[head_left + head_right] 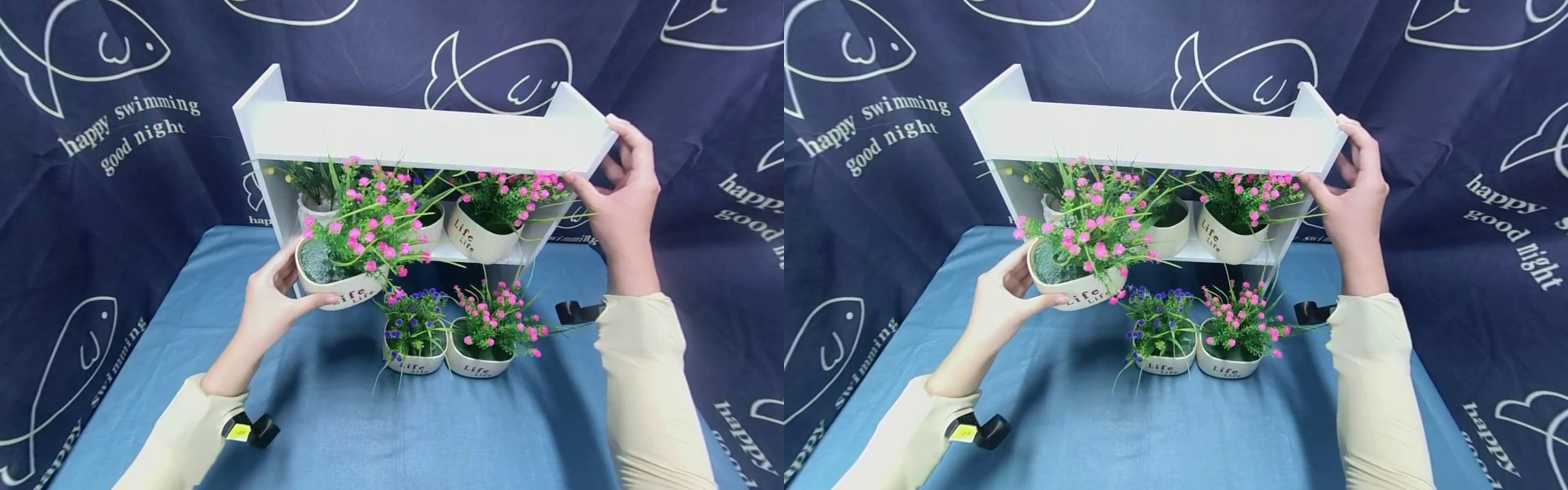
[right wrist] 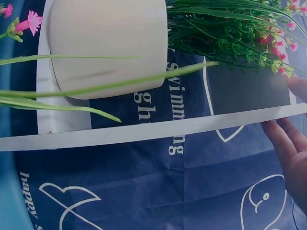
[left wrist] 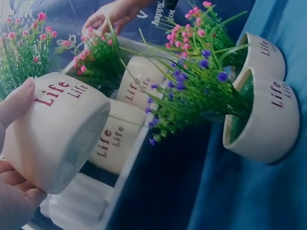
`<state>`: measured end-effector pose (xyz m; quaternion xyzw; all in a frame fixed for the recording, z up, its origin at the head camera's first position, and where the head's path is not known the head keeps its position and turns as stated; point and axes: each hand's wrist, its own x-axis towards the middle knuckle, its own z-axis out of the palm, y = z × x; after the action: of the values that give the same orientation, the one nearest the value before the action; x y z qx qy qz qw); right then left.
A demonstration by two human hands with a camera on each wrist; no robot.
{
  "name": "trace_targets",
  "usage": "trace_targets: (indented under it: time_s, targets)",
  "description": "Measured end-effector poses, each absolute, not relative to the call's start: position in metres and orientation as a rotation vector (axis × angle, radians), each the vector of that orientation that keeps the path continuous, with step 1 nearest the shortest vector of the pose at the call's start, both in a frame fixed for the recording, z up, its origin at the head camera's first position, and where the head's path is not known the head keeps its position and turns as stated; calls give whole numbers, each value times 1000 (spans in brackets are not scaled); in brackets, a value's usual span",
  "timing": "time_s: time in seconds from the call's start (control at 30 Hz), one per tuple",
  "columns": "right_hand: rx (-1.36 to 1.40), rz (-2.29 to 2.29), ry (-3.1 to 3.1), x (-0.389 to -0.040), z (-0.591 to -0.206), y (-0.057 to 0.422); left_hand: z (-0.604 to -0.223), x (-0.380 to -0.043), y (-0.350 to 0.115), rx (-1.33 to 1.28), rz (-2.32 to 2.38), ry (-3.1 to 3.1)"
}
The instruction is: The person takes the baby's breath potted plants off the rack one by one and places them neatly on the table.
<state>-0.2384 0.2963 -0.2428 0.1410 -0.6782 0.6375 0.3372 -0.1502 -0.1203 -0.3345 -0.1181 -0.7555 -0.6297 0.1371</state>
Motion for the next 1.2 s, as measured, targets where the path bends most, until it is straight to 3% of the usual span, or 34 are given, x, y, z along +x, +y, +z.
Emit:
trace_targets:
  time_s: [0.4,1.2]
  targets:
    - [359,1664,-1768,-237,-242,296,-366,-142,-137,-155,-1920,-2096]
    - [379,1701,-1721,-241,-243,295,-425,-143,-162,-115,-2039,-1984]
